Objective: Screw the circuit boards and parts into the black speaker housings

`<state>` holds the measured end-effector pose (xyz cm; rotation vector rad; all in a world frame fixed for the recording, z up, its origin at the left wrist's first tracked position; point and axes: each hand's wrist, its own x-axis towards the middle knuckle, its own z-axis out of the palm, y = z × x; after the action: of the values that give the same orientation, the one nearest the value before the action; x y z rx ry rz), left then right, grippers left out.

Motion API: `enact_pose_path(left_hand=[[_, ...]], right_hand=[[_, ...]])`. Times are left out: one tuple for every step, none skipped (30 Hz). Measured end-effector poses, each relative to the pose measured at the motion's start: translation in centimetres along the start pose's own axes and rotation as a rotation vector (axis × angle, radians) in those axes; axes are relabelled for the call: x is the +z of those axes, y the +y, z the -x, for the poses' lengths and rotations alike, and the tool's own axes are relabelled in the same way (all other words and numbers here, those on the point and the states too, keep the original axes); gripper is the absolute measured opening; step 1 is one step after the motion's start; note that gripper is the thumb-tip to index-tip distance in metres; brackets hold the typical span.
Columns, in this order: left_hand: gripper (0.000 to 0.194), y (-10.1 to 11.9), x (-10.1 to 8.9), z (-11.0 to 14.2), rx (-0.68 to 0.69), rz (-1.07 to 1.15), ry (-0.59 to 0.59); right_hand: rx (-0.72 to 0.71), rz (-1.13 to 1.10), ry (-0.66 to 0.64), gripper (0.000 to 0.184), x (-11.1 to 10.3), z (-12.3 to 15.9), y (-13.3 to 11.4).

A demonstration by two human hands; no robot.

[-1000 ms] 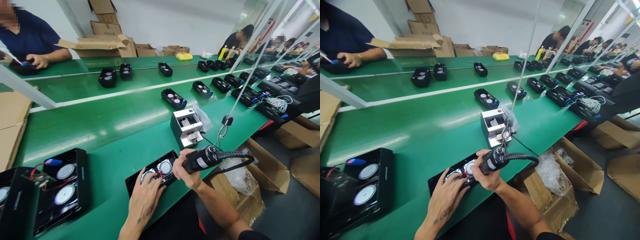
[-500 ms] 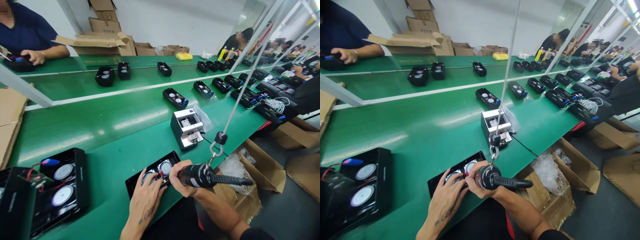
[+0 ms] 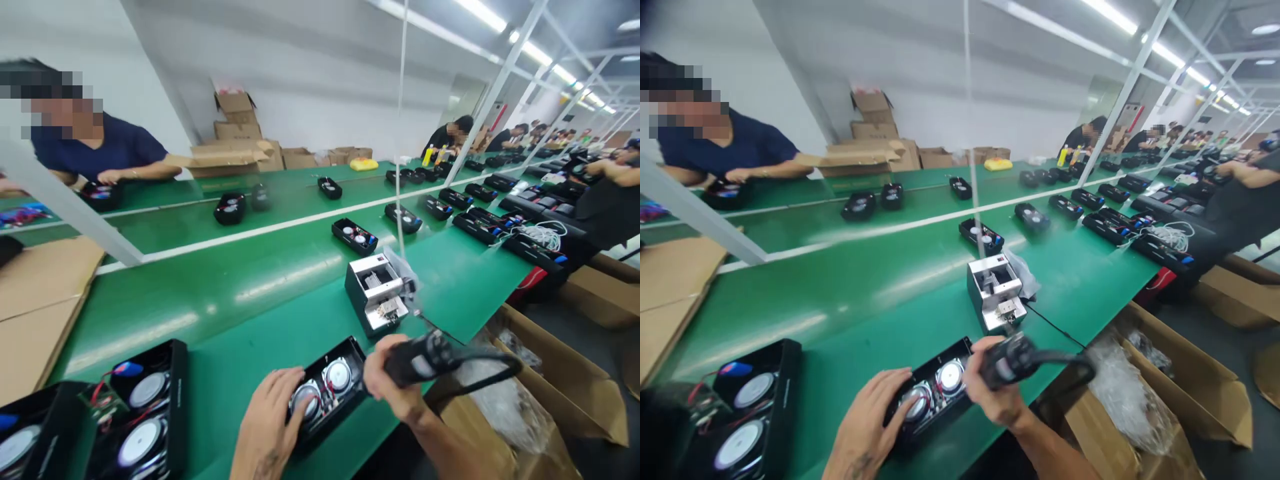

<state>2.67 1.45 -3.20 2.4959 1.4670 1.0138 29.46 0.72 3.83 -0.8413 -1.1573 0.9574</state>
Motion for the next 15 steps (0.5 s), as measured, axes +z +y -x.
enact_pose_path(left_hand=[[0.037, -1.5, -0.1, 0.1, -0.084, 0.02, -0.029], [0.036, -2.9, -0.2, 0.2, -0.167, 0.065, -0.096], [0.035, -4.0, -0.2, 0.4, -0.243, 0.119, -0.178], [0.033, -5.0, -0.2, 0.5, -0.305, 0.174, -0.254], [0.033, -5.8, 0.0, 0.6, -0.356, 0.215, -0.309], [0.032, -6.5, 0.1, 0.5, -0.396, 0.237, -0.335], [0.032, -7.2, 0.3, 0.2, -0.428, 0.241, -0.332], [0.032, -7.9, 0.4, -0.4, -0.462, 0.237, -0.311], [0.03, -8.6, 0.6, -1.3, -0.504, 0.236, -0.291], [0.028, -9.5, 0.8, -2.6, -0.55, 0.235, -0.269], [0.027, -10.4, 1.0, -4.2, -0.598, 0.236, -0.246], [0.027, -11.3, 1.3, -6.1, -0.648, 0.241, -0.22], [0.029, -12.2, 1.6, -8.2, -0.697, 0.25, -0.193], [0.033, -13.0, 2.0, -10.5, -0.743, 0.262, -0.165], [0.037, -13.7, 2.3, -12.9, -0.785, 0.276, -0.135]], right_hand=[[0.016, -0.071, 0.077, 0.028, -0.9, -0.8, 0.0], [0.04, -0.091, 0.155, 0.031, -1.9, -1.7, 0.0], [0.071, -0.063, 0.226, 0.035, -3.1, -2.6, 0.2], [0.105, 0.009, 0.273, 0.041, -4.3, -3.5, 0.6], [0.136, 0.108, 0.304, 0.047, -5.5, -4.2, 1.1], [0.149, 0.222, 0.336, 0.053, -6.7, -4.7, 1.8], [0.136, 0.336, 0.362, 0.059, -7.8, -4.8, 2.6], [0.098, 0.434, 0.418, 0.068, -8.7, -4.6, 3.6], [0.05, 0.515, 0.48, 0.075, -9.4, -4.1, 4.7], [0.009, 0.583, 0.541, 0.075, -9.8, -3.3, 6.0], [-0.016, 0.623, 0.592, 0.071, -10.0, -2.3, 7.3], [-0.026, 0.627, 0.646, 0.067, -10.0, -1.2, 8.7], [-0.019, 0.585, 0.676, 0.064, -9.6, -0.1, 10.1], [-0.004, 0.506, 0.698, 0.063, -9.1, 0.9, 11.3], [0.027, 0.435, 0.722, 0.061, -8.4, 1.8, 12.4]])
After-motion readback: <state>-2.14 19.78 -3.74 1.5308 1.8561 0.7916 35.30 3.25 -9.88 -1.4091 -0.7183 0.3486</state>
